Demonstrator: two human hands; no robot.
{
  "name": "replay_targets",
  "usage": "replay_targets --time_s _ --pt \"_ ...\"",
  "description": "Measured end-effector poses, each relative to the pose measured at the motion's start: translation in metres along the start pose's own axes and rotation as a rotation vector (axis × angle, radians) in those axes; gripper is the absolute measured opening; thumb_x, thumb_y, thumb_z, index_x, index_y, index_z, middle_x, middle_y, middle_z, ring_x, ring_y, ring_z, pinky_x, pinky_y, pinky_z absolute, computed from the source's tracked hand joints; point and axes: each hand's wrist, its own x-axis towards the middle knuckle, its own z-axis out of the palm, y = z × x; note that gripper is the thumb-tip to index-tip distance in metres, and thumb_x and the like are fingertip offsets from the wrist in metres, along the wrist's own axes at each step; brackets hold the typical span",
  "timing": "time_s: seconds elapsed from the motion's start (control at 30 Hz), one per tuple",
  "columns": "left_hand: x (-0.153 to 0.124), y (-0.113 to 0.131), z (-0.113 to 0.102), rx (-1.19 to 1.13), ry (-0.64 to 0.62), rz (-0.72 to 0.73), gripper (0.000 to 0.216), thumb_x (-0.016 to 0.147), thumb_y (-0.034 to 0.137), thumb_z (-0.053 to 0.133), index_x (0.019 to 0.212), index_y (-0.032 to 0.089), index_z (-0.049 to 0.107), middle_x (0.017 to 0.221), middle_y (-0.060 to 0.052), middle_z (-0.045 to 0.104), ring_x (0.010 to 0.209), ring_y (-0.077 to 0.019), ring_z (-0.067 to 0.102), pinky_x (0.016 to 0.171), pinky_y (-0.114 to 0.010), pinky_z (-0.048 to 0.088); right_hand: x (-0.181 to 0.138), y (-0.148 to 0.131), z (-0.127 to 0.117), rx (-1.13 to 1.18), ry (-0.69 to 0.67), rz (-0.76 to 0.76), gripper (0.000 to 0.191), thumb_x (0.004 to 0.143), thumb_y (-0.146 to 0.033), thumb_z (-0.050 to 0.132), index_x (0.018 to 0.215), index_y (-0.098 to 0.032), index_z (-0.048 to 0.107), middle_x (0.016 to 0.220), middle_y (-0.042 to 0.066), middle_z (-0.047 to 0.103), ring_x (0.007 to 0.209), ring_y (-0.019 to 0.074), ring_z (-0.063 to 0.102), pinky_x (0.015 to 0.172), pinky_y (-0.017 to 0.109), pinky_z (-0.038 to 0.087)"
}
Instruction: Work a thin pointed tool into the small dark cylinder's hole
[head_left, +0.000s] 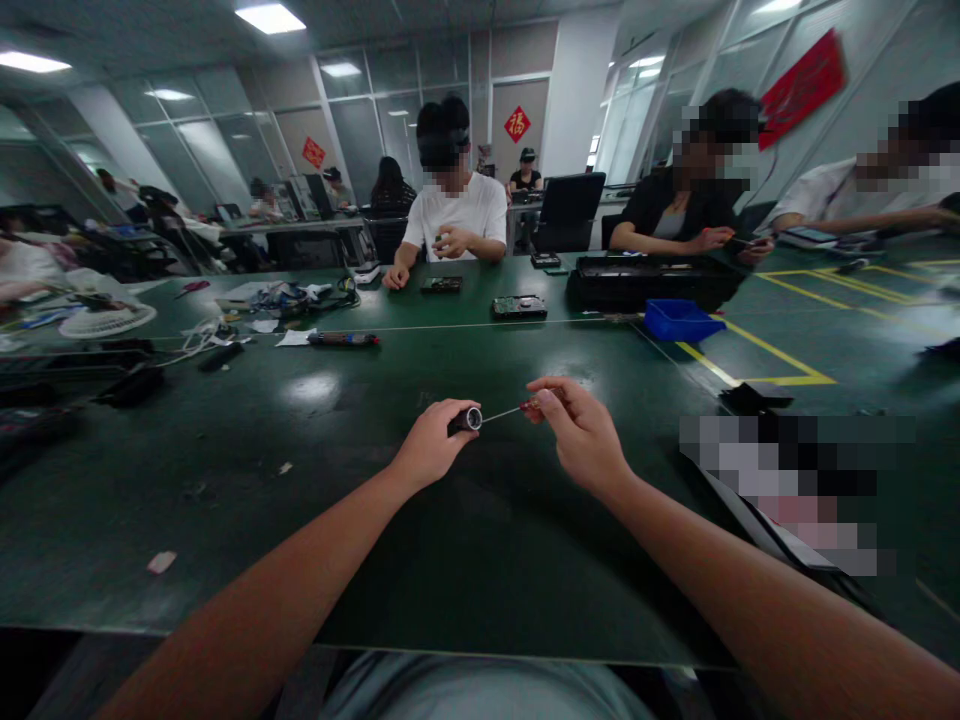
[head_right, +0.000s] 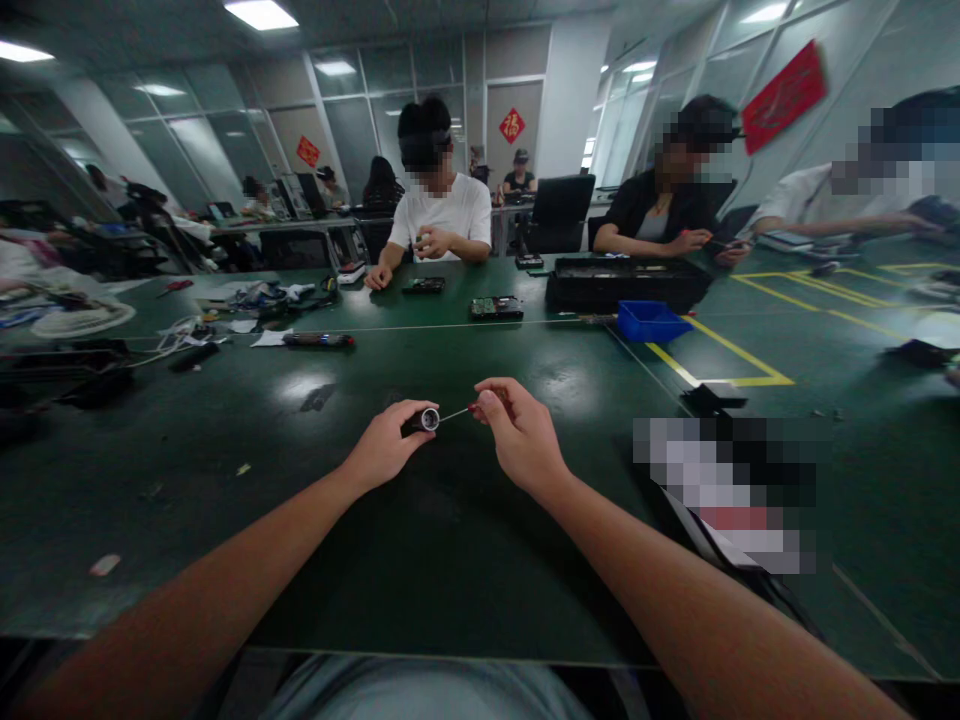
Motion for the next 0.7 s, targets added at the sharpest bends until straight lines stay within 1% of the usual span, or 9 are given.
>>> replay_targets --time_s 0.1,0.23,0.33,0.4,0.47,0.57,0.63,0.7 --pt "-0.001 0.004 -0.001 0.022 0.013 -0.006 0.037 0.087 0.016 0.068 0.123 0.022 0.065 0.122 -0.005 0.067 0.116 -0.0244 0.058 0.106 -0.042 0.041 0.000 0.004 0.001 0.044 -0.015 0.011 0.025 0.096 -0.041 0.053 0.106 -0.021 0.064 0.088 0.005 0.074 0.082 0.0194 0.071 0.077 0.036 0.056" --pt "-0.002 0.007 -0.003 0.027 -0.021 0.026 0.038 0.088 0.018 0.067 0.125 0.024 0.064 0.123 -0.004 0.067 0.117 -0.0235 0.058 0.106 -0.041 0.042 0.001 0.008 0.002 0.037 -0.042 0.023 0.025 0.096 -0.041 0.053 0.106 -0.022 0.064 0.091 0.005 0.074 0.085 0.0196 0.071 0.080 0.037 0.056" --pt "-0.002 0.005 -0.004 0.019 -0.022 0.022 0.039 0.089 0.019 0.067 0.127 0.025 0.064 0.123 -0.003 0.067 0.117 -0.0233 0.058 0.105 -0.041 0.043 0.001 0.007 0.002 -0.008 -0.041 0.022 0.026 0.097 -0.042 0.052 0.107 -0.022 0.065 0.092 0.005 0.074 0.086 0.0199 0.072 0.079 0.036 0.055" --pt "-0.002 0.003 -0.004 0.010 -0.010 0.023 0.040 0.088 0.019 0.068 0.127 0.025 0.063 0.123 -0.003 0.067 0.116 -0.0228 0.058 0.104 -0.040 0.043 0.000 0.004 0.001 -0.081 -0.030 0.011 0.027 0.097 -0.043 0.052 0.105 -0.021 0.066 0.091 0.005 0.075 0.084 0.0196 0.071 0.075 0.034 0.054" --pt "-0.002 0.001 -0.003 0.009 -0.002 0.029 0.040 0.088 0.019 0.069 0.127 0.026 0.063 0.123 -0.003 0.067 0.117 -0.0224 0.058 0.104 -0.040 0.042 0.000 0.000 0.000 -0.184 -0.010 -0.001 0.029 0.097 -0.045 0.052 0.099 -0.021 0.068 0.082 0.003 0.073 0.073 0.0178 0.068 0.066 0.031 0.049" --pt "-0.002 0.000 -0.003 0.030 -0.008 0.042 0.041 0.087 0.020 0.070 0.127 0.026 0.064 0.122 -0.003 0.067 0.116 -0.0225 0.058 0.103 -0.040 0.043 0.000 -0.005 -0.002 -0.342 0.023 -0.023 0.038 0.095 -0.051 0.054 0.078 -0.021 0.069 0.062 0.000 0.064 0.054 0.0138 0.056 0.054 0.028 0.039" --pt "-0.003 -0.001 -0.002 0.042 -0.007 0.055 0.041 0.088 0.022 0.070 0.128 0.027 0.063 0.122 -0.002 0.067 0.115 -0.0227 0.058 0.102 -0.040 0.044 0.001 -0.007 -0.003 -0.402 0.040 -0.033 0.046 0.093 -0.055 0.055 0.064 -0.021 0.065 0.053 -0.002 0.056 0.048 0.0120 0.049 0.050 0.028 0.033" --pt "-0.003 -0.001 -0.002 0.046 -0.006 0.064 0.041 0.088 0.023 0.070 0.128 0.028 0.063 0.122 -0.002 0.067 0.115 -0.0226 0.059 0.102 -0.040 0.044 0.001 -0.006 -0.003 -0.423 0.049 -0.044 0.049 0.092 -0.056 0.057 0.058 -0.021 0.061 0.048 -0.003 0.050 0.045 0.0110 0.045 0.048 0.027 0.031"
